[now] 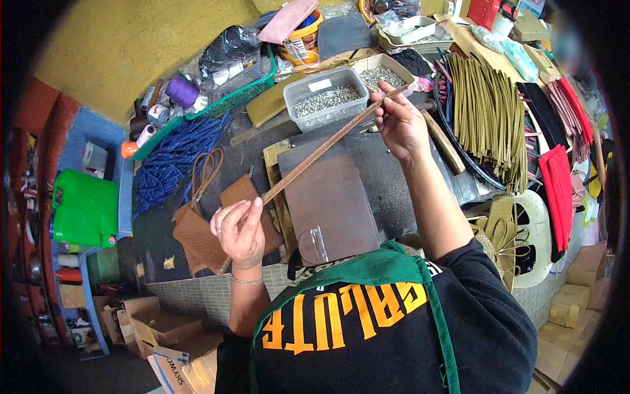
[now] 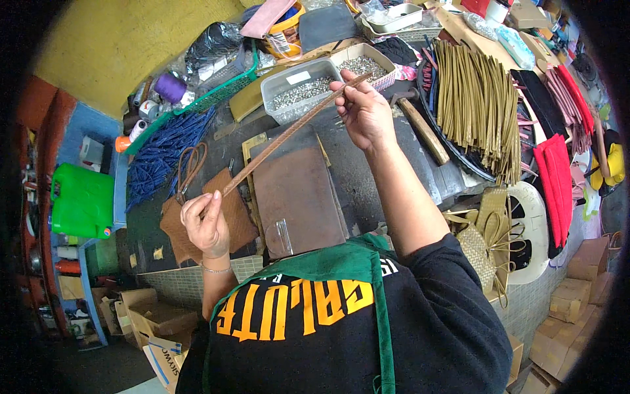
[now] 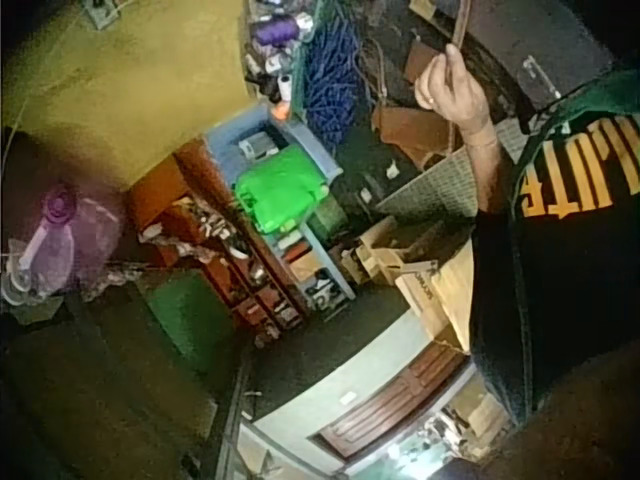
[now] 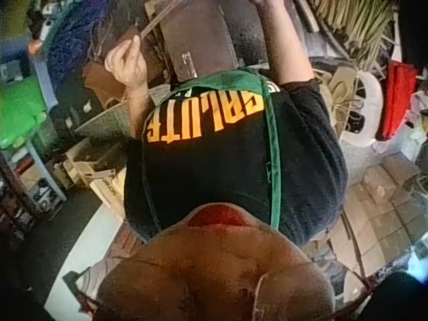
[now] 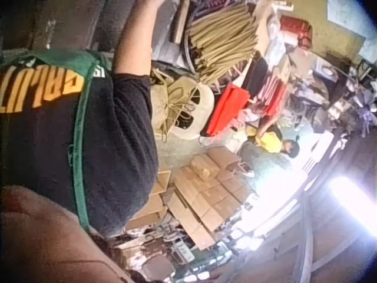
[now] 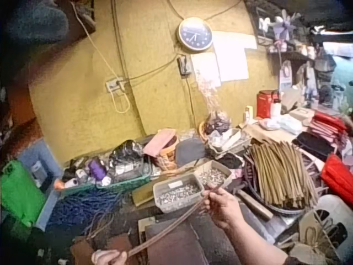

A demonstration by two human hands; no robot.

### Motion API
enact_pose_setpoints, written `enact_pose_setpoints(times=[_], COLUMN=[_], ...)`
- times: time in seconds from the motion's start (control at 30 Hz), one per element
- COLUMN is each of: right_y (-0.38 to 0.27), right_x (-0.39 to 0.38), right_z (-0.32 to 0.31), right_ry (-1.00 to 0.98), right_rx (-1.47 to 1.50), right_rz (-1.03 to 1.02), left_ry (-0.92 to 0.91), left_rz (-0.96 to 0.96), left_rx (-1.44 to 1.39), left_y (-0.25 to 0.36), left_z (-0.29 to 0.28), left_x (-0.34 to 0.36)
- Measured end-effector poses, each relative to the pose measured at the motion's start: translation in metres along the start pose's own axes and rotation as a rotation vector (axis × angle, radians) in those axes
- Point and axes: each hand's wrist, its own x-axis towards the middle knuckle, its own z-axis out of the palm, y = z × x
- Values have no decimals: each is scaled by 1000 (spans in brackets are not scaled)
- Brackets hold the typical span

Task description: The person loops a leather strap, inserts a metal rivet through the strap and pouch connector, and hammers the rivet securely in place.

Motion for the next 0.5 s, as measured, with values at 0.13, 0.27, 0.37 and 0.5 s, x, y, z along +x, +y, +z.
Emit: enact_pose_setpoints(times=[0.13, 0.27, 0.37, 0.5], right_y=[2, 2, 4, 6], right_x=[-1, -2, -1, -1], right_z=[2, 5, 2, 1], right_ry=[26, 86, 91, 114], right_rx=[21, -15, -44, -45], right_rz=[12, 25, 21, 31], left_ry=[-1, -18, -20, -28], left_rz=[-76, -168, -237, -298], left_rx=[-40, -122, -164, -194], left_y=[-6, -9, -10, -11], left_z=[5, 11, 15, 18], left_x=[-9, -15, -22, -26])
